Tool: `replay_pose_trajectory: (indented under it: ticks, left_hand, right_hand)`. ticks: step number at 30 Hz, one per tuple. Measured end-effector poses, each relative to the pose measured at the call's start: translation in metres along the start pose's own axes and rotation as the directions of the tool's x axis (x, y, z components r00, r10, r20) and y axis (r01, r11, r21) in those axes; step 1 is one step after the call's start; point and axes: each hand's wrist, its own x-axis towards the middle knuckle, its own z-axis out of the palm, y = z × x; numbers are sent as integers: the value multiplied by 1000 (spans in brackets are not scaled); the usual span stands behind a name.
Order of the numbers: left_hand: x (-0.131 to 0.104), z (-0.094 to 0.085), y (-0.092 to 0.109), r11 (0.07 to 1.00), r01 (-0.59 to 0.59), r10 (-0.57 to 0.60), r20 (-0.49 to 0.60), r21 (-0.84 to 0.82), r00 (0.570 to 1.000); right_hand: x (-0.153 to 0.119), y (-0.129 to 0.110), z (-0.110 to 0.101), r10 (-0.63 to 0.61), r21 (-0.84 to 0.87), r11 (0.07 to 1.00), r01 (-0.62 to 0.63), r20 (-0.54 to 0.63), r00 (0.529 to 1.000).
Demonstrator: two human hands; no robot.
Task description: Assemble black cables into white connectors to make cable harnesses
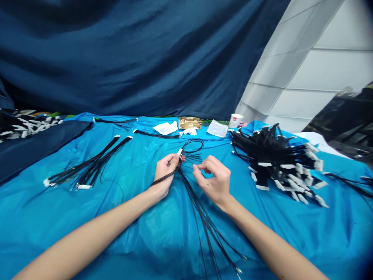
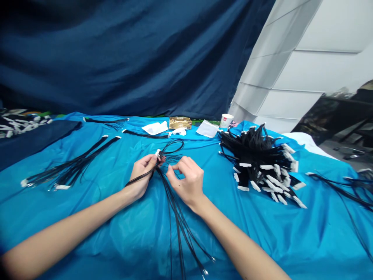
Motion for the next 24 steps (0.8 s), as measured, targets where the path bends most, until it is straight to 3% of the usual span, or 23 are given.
replay_pose_trajectory:
  ticks: [14,24]
  left_hand:
    - [-1,0,3,998,-9,10,-21,54,1000]
    - [0,-2,2,998,-26,24,21,66,999]
  right_hand:
    - [1,-1,0,-13,-6,1000,13,-16,1000]
    - [1,-1,0,-10,17,1000,10,1,1000]
